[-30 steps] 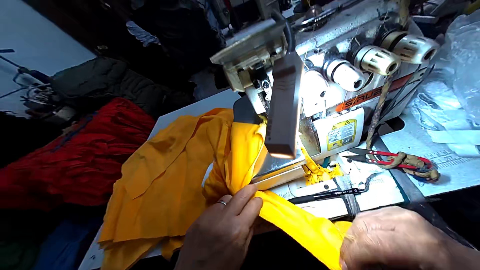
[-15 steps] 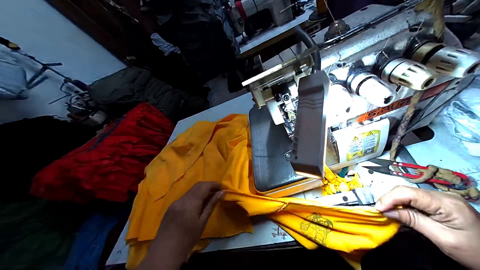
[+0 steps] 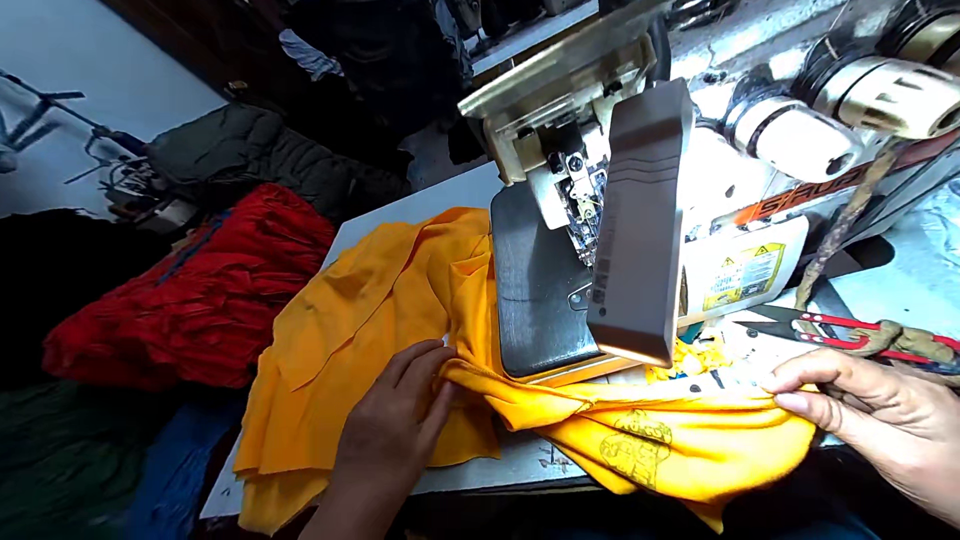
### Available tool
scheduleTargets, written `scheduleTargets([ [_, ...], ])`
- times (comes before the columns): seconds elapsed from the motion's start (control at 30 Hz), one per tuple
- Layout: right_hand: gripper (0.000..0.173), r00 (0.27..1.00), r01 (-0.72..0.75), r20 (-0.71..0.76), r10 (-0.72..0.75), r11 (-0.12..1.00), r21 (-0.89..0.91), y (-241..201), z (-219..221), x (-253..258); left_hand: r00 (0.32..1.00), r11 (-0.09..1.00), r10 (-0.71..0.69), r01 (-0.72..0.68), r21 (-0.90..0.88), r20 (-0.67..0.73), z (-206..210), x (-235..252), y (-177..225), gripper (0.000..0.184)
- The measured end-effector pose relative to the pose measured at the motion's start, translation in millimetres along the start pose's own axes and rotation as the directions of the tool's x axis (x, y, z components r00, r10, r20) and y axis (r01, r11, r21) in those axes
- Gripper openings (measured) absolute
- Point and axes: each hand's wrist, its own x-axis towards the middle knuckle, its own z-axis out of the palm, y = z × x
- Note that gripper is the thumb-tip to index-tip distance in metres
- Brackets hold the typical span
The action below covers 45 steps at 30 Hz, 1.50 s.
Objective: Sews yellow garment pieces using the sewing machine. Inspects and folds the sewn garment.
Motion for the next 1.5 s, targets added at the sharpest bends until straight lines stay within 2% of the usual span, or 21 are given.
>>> scheduleTargets([
  [0.1, 0.009, 1.0, 0.029, -0.007, -0.029, 0.999, -0.026, -0.7, 0.7, -0.5, 1.0, 1.0, 0.001, 0.0, 0.029, -0.027, -1.3, 3.8, -1.6, 0.025],
  [0.2, 0.011, 0.999, 0.041, -0.013, -0.041, 0.998, -0.052, -1.3, 0.8, -1.6, 1.0, 0.997, -0.022, 0.022, -0.07, 0.011, -15.3, 6.0, -13.2, 0.023],
  [0.33, 0.011, 0.998, 0.055, -0.015, -0.056, 0.998, -0.037, 1.1, 2.3, -1.3, 0.988, 0.961, -0.127, 0.145, -0.235, 0.091, -37.7, 4.3, -27.3, 0.021],
  [0.47, 0.01, 0.998, 0.059, -0.01, -0.059, 0.998, -0.032, 3.1, 1.7, -1.6, 0.948, 0.861, -0.222, 0.3, -0.411, 0.226, -56.2, 3.5, -30.5, 0.021],
  [0.57, 0.011, 0.998, 0.058, -0.014, -0.058, 0.998, -0.031, 2.8, 2.0, -1.6, 0.967, 0.789, -0.16, 0.246, -0.563, 0.198, -57.1, 1.1, -45.0, 0.017],
  [0.63, 0.011, 0.998, 0.062, -0.018, -0.063, 0.997, -0.041, 1.7, 2.2, -0.7, 0.979, 0.698, -0.131, 0.205, -0.686, 0.159, -55.7, 3.8, -45.0, 0.021],
  [0.73, 0.009, 0.998, 0.052, -0.023, -0.053, 0.996, -0.071, -4.2, 3.1, 0.6, 0.975, 0.533, -0.174, 0.21, -0.819, 0.137, -57.7, 14.3, -20.8, 0.021],
  [0.8, 0.009, 0.998, 0.047, -0.025, -0.049, 0.995, -0.09, -7.9, 3.6, 1.3, 0.962, 0.461, -0.227, 0.244, -0.853, 0.152, -59.2, 24.9, 14.8, 0.02],
  [0.97, 0.016, 0.995, 0.093, 0.038, -0.087, 0.982, -0.164, -18.1, -3.1, 4.7, 0.969, 0.338, -0.133, 0.24, -0.91, 0.206, -30.1, 36.2, 99.7, 0.021],
  [1.03, 0.019, 0.986, 0.168, 0.032, -0.166, 0.942, -0.29, -25.3, -14.0, 8.9, 0.956, 0.286, -0.215, 0.258, -0.923, 0.201, -4.9, 34.9, 127.9, 0.027],
  [1.07, 0.019, 0.981, 0.181, 0.002, -0.194, 0.913, -0.366, -29.8, -21.5, 11.6, 0.94, 0.222, -0.28, 0.264, -0.939, 0.198, 6.9, 34.9, 140.8, 0.033],
  [1.13, 0.02, 0.971, 0.158, -0.073, -0.226, 0.843, -0.514, -36.7, -38.1, 19.4, 0.915, 0.097, -0.345, 0.257, -0.962, 0.209, 26.6, 32.5, 156.8, 0.036],
  [1.2, 0.022, 0.972, 0.11, -0.088, -0.219, 0.75, -0.653, -35.9, -50.0, 25.9, 0.893, 0.034, -0.385, 0.265, -0.964, 0.232, 42.4, 26.9, 166.0, 0.037],
  [1.27, 0.024, 0.983, 0.102, -0.028, -0.182, 0.664, -0.741, -25.9, -52.3, 27.8, 0.889, 0.01, -0.39, 0.264, -0.964, 0.239, 58.0, 18.7, 169.3, 0.032],
  [1.33, 0.026, 0.99, 0.121, 0.045, -0.136, 0.626, -0.77, -12.8, -46.1, 24.3, 0.905, -0.001, -0.368, 0.23, -0.973, 0.215, 68.2, 11.5, 166.2, 0.023],
  [1.5, 0.027, 0.978, 0.183, 0.108, -0.181, 0.475, -0.86, -10.8, -31.0, 20.0, 0.899, -0.11, -0.385, 0.178, -0.978, 0.207, 73.0, 4.6, 159.0, 0.011],
])
